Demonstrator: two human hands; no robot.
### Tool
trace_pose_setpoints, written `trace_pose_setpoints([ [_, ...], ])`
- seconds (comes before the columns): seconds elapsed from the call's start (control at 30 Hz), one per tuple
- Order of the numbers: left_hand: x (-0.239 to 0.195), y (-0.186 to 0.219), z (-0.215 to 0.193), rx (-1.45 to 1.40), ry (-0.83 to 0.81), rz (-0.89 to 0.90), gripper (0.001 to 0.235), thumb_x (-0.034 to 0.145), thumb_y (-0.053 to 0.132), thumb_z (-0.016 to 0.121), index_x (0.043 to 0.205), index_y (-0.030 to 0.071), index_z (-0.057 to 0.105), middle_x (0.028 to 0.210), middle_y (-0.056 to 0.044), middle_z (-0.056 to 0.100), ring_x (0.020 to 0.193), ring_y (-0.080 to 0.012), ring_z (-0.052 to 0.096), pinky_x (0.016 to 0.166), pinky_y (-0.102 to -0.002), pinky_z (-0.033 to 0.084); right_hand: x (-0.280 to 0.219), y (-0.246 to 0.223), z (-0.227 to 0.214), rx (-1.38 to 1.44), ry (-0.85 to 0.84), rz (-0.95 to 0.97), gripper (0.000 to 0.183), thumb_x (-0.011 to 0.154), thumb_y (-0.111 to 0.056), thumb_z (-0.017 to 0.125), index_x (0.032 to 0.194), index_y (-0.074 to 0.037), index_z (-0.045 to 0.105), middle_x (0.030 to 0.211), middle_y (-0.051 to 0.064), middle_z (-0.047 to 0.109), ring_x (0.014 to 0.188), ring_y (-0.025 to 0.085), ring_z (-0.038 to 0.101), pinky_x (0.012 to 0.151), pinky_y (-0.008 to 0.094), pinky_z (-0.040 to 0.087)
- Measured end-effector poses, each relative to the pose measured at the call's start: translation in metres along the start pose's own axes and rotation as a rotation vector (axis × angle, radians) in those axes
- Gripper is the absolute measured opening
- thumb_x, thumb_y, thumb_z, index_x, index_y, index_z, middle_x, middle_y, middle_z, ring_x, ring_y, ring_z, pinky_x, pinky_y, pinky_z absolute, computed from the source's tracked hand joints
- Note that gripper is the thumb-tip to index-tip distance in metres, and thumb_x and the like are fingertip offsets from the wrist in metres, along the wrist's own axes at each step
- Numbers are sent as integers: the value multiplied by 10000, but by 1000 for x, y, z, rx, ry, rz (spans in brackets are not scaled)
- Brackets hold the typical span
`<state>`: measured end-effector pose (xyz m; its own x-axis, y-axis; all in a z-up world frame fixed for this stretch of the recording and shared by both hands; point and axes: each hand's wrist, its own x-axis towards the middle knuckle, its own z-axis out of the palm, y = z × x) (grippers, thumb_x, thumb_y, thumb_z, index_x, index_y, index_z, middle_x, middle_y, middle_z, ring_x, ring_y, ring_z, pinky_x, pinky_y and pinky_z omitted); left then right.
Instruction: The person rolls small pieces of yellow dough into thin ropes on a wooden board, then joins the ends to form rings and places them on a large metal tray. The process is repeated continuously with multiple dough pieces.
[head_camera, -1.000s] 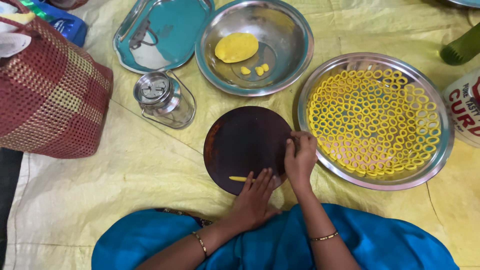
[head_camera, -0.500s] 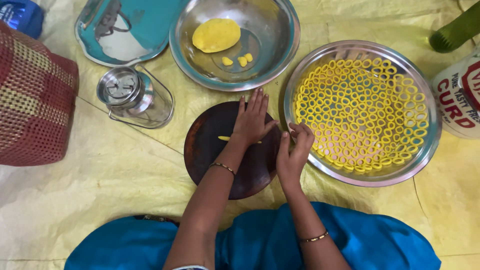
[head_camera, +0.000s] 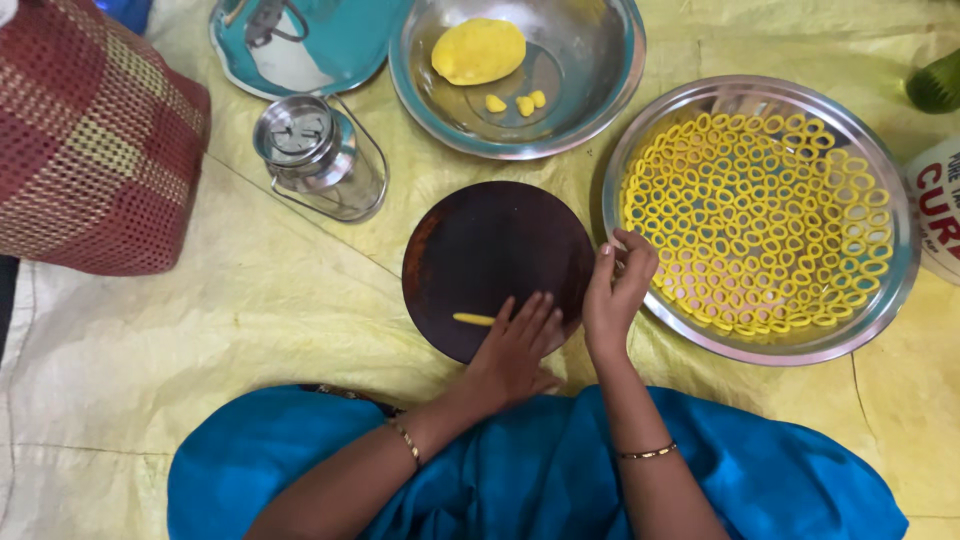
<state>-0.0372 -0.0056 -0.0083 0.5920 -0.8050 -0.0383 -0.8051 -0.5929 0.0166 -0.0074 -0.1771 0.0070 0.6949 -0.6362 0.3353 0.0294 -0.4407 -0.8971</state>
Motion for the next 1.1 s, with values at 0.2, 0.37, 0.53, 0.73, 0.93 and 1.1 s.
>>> trace_pose_setpoints([
  [0.2, -17, -3, -1, -58, 21, -77, 976, 893, 651, 575, 1563, -14, 328, 1659, -234, 259, 1559, -347, 181, 1238, -559, 122, 2, -5, 0, 3, 16, 16, 241, 1065, -109, 570, 1280, -1, 577, 1306, 173, 537, 1123, 288, 554, 950, 387, 491],
  [0.37, 52, -35, 8, -111, 99, -169, 971, 899, 645, 551, 1543, -39, 305, 1636, -207, 247, 1544, -299, 170, 1223, -565, 108, -2, -4, 3, 3, 16, 15, 257, 1061, -119, 570, 1289, -1, 580, 1281, 162, 557, 1091, 270, 561, 976, 385, 467],
  [0.53, 126, -86, 20, -86, 167, -143, 959, 938, 671, 517, 1564, -30, 326, 1654, -214, 275, 1566, -305, 182, 1252, -563, 130, -3, -1, 6, 9, -10, -20, 266, 1088, -147, 553, 1304, 7, 576, 1275, 164, 566, 1108, 275, 556, 986, 384, 462],
  [0.73, 153, -100, 19, -105, 272, -150, 909, 976, 662, 506, 1572, -9, 359, 1652, -208, 305, 1566, -310, 204, 1256, -567, 157, -2, 0, 7, -3, -29, 48, 256, 1092, -155, 538, 1290, 1, 586, 1245, 155, 586, 1081, 266, 562, 947, 370, 465],
  [0.93, 84, -56, -4, -86, 48, -81, 958, 888, 669, 522, 1527, -25, 354, 1628, -225, 280, 1539, -332, 165, 1209, -600, 134, -5, 3, 10, 9, -30, 16, 247, 1095, -143, 527, 1282, 8, 584, 1254, 162, 590, 1116, 279, 570, 971, 380, 462],
  [1.1, 13, -17, -15, -52, -19, 51, 765, 900, 595, 548, 1476, 106, 429, 1607, -187, 314, 1525, -407, 177, 1163, -695, 140, -6, 2, 8, 6, -15, -49, 246, 1101, -128, 522, 1286, 23, 580, 1240, 178, 585, 1148, 299, 567, 1008, 397, 453],
])
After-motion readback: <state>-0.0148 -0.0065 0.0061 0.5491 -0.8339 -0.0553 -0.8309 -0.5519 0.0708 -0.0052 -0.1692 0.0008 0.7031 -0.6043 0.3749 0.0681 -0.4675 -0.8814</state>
